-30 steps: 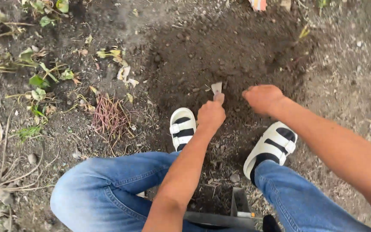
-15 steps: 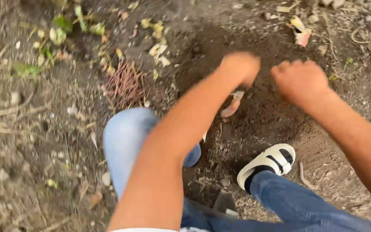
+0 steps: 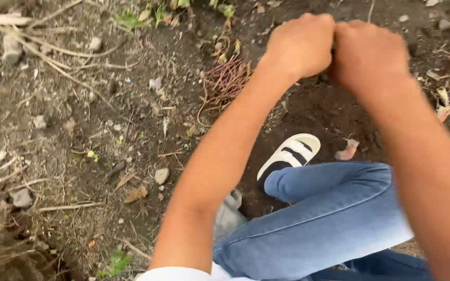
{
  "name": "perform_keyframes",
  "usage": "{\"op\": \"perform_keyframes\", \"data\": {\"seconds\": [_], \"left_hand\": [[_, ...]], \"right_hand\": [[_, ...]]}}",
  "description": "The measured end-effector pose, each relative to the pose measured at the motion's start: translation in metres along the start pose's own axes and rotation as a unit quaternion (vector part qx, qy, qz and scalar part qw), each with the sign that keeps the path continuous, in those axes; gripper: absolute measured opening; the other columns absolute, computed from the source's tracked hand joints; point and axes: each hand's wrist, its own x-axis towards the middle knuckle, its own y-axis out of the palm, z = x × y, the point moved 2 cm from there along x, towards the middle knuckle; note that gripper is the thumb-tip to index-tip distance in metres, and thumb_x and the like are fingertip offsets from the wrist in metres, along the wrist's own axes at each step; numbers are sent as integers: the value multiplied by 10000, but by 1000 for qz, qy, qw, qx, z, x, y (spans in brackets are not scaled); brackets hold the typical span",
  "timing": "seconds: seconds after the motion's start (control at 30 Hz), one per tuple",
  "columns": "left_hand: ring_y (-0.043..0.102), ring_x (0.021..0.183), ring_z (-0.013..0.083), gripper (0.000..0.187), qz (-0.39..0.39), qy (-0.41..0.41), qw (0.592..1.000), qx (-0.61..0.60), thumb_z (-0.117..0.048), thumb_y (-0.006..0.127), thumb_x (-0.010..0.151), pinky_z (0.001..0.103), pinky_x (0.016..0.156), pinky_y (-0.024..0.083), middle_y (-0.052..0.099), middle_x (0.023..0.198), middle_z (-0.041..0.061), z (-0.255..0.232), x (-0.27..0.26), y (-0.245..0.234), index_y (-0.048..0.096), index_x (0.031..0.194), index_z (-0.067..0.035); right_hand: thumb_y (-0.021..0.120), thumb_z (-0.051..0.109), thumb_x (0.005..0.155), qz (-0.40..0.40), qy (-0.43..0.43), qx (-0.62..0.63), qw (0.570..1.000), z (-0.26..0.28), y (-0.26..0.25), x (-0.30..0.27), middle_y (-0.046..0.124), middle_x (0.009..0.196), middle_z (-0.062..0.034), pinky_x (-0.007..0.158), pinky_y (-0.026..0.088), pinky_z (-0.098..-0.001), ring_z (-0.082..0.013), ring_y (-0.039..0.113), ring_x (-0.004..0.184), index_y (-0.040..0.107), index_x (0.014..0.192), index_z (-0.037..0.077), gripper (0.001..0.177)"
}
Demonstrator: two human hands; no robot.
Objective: Selecting and inspecting plant vines from a pile and using a hand trowel to prepare the soil.
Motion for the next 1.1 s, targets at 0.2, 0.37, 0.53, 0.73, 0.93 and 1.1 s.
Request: {"op": "perform_keyframes", "data": {"seconds": [0.2,0.37,0.53,0.73,0.93,1.1], "left_hand": [[664,1061,543,364,-152,-149,940,-268,-163,450,976,661,893,545,652,1104,290,65,-100,45,624,1265,-26],[685,1008,510,288,-125,-180,938,-270,-124,439,978,607,828,591,655,999,246,77,-130,173,641,1162,-34],[683,953,489,289,-102,-168,929,-312,-68,405,1008,581,786,597,644,981,256,55,-130,193,603,1192,35],[706,1010,456,405,-92,-168,931,-310,-113,398,1023,536,814,600,651,1123,229,51,-107,209,535,1382,14],[698,1010,506,448,-44,-159,948,-272,-111,389,975,599,800,596,651,1095,293,54,-109,229,481,1375,68],[648,1121,547,558,-56,-217,918,-326,-136,475,943,615,900,568,602,1231,337,70,-109,221,422,1458,72]], "right_hand": [[453,160,1035,39,40,232,971,106,74,-5,742,1071,-207,820,583,-629,-474,732,1005,680,1086,93,243],[508,128,991,112,-37,179,977,110,168,-40,722,1014,-137,845,606,-520,-383,731,1026,658,1048,98,163],[536,174,963,177,-30,142,974,87,192,-48,720,1006,-84,849,619,-494,-341,746,1003,663,1048,146,155],[557,111,971,153,-31,196,968,69,184,-41,695,988,-162,815,599,-542,-414,724,982,645,1087,76,150],[560,156,973,172,-49,178,968,65,226,-41,687,1012,-137,808,607,-556,-397,730,981,623,1161,108,203],[552,103,1000,177,-51,240,953,81,190,-45,718,1098,-199,804,607,-559,-416,726,983,642,1368,53,382]]}}
